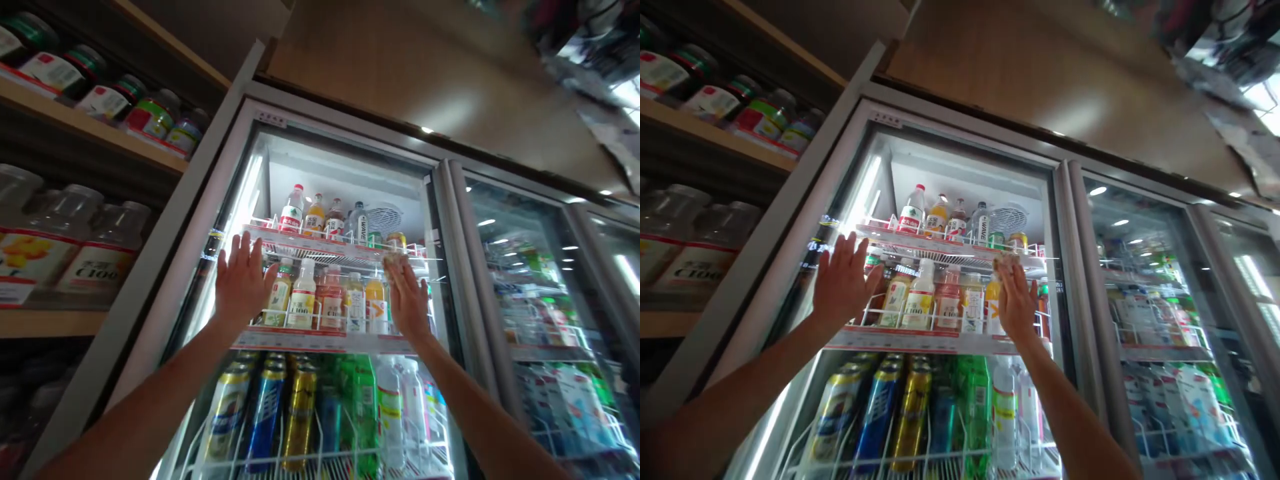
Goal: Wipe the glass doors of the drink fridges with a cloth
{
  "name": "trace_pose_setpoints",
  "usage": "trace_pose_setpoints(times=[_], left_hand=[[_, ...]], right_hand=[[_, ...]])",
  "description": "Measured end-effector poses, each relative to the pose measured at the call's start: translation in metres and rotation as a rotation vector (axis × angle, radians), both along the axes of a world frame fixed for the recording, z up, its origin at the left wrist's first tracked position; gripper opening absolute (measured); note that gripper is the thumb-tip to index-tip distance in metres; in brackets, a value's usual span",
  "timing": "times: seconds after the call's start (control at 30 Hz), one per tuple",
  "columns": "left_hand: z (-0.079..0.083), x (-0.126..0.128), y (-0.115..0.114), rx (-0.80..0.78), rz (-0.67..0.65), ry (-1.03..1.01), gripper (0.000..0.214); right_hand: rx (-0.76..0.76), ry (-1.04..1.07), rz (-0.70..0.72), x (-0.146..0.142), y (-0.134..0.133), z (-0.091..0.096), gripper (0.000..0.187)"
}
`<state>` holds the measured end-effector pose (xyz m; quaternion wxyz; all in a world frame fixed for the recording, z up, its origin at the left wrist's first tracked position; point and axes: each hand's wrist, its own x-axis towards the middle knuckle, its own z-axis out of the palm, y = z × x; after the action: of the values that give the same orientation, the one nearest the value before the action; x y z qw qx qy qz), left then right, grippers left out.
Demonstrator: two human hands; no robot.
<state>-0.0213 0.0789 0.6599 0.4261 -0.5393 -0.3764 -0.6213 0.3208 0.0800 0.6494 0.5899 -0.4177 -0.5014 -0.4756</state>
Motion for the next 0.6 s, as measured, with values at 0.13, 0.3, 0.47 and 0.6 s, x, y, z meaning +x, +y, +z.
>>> trace_pose_setpoints(times=[0.13, 0.3, 0.47, 0.6], left_hand=[[0.0, 0.001, -0.002, -0.017, 0.02, 0.01, 0.06], [0.0, 0.003, -0.004, -0.021, 0.044, 0.049, 0.06], [-0.001, 0.001, -0.004, -0.016, 0.054, 0.078, 0.059], [-0.001, 0.002, -0.006, -0.025, 0.065, 0.08, 0.059]], right_hand=[[0.069, 0.376, -0.014, 0.037, -0.005, 0.003, 0.049], [0.048, 0.23, -0.01, 0.024, 0.0, -0.006, 0.046], [-0.019, -0.023, 0.02, 0.009, 0.001, -0.017, 0.044], [0.114, 0.276, -0.01, 0.01, 0.0, -0.011, 0.049]])
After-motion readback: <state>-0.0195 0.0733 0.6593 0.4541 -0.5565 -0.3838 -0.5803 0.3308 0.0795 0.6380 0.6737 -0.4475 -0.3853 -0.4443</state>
